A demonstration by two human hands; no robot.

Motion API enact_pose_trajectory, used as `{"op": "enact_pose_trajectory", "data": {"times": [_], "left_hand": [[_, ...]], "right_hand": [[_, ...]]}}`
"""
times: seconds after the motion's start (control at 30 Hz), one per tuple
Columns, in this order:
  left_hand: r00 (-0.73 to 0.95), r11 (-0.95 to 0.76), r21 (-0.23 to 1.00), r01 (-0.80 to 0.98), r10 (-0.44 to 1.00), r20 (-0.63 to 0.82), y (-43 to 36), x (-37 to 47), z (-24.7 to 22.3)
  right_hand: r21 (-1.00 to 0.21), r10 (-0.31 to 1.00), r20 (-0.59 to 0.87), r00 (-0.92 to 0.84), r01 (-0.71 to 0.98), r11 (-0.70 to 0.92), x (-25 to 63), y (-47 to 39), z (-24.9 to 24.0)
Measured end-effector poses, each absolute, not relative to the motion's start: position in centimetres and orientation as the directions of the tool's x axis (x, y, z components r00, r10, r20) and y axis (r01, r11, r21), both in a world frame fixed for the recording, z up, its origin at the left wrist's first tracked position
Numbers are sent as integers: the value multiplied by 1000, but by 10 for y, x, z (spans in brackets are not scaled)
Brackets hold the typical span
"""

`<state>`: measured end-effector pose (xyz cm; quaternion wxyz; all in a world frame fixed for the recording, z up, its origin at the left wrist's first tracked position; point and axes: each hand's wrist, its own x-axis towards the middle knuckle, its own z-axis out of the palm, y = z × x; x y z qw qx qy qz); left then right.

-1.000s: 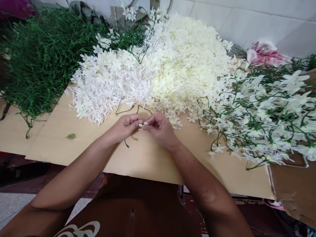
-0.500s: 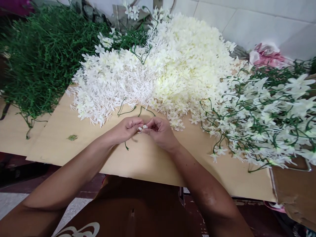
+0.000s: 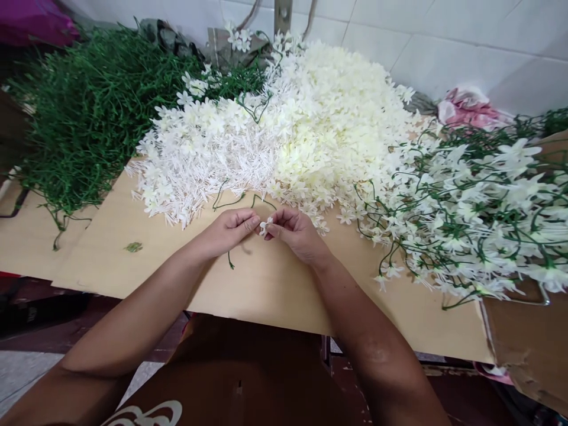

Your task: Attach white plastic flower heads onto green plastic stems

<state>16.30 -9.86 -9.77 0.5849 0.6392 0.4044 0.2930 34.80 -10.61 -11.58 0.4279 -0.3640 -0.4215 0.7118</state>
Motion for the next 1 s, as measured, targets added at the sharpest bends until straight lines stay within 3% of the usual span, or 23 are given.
{"op": "enact_pose_trajectory", "data": {"times": [0.33,0.53,0.83,1.0], "left_hand": [[480,53,986,160,869,-125,-101,169,-102],[410,77,978,195,899,-153,-102,174,-102],[401,64,952,299,897,-186,-102,175,-103],[420,63,975,214,895,-150,-101,174,-106]], "right_hand": [[-944,934,-190,-301,-205,-258,344,-110,-116],[-939,929,-180,-324,-224,-260,344,-107,-117],[-965,940,-189,-284,-120,-231,336,-107,-112],[-978,953,-171,-250,-70,-194,330,-108,-113]]}}
